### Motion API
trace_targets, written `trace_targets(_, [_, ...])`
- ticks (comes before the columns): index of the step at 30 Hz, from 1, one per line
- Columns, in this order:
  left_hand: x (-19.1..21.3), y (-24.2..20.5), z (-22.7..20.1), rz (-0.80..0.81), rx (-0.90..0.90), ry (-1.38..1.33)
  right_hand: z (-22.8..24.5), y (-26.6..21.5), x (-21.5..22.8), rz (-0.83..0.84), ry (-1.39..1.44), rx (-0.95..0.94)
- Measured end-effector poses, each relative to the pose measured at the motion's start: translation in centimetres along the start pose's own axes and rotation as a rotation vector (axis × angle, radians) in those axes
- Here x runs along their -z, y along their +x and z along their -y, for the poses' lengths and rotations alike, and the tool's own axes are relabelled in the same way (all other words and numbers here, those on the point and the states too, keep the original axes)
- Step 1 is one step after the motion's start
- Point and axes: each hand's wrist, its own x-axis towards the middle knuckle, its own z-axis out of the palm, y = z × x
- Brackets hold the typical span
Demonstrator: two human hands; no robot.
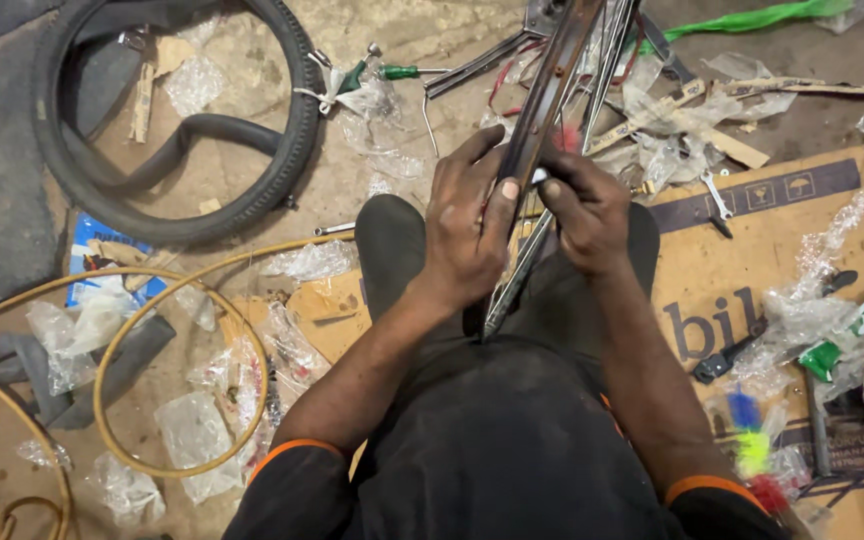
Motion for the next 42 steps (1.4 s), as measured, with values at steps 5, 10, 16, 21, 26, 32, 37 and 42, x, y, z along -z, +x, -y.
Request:
trace_targets(5, [0.2,0.2,1.1,0.069,0.018,-0.120,-1.2,-0.2,0.2,0.029,0.022,-0.035])
trace_targets(10, [0.5,0.6,0.9,0.085,-0.019,-0.204,-2.0,0.3,-0.4,0.044,0.141,-0.103])
trace_targets(16, [1.1,-0.1,0.3,0.048,-0.037,-0.192,-1.7,-0.9,-0.9,-0.018,0.336,-0.138])
trace_targets(21, [0.9,0.5,0.3,0.037,-0.064,-0.159,-1.1,-0.4,-0.7,-0.015,0.293,-0.188])
trace_targets(26, [0.9,0.3,0.6,0.027,-0.087,-0.073,-0.1,-1.6,-3.0,-0.146,0.236,0.130])
trace_targets(32, [1.4,0.2,1.2,0.031,-0.091,-0.155,-0.2,-0.3,-1.4,-0.025,-0.114,0.297])
trace_targets(37, [1.2,-0.2,0.6,0.056,-0.071,-0.191,-1.5,0.3,-3.2,-0.179,-0.271,0.107])
trace_targets(42, [1.4,0.2,0.7,0.047,-0.118,-0.122,-0.1,2.0,-1.4,0.192,-0.579,-0.014])
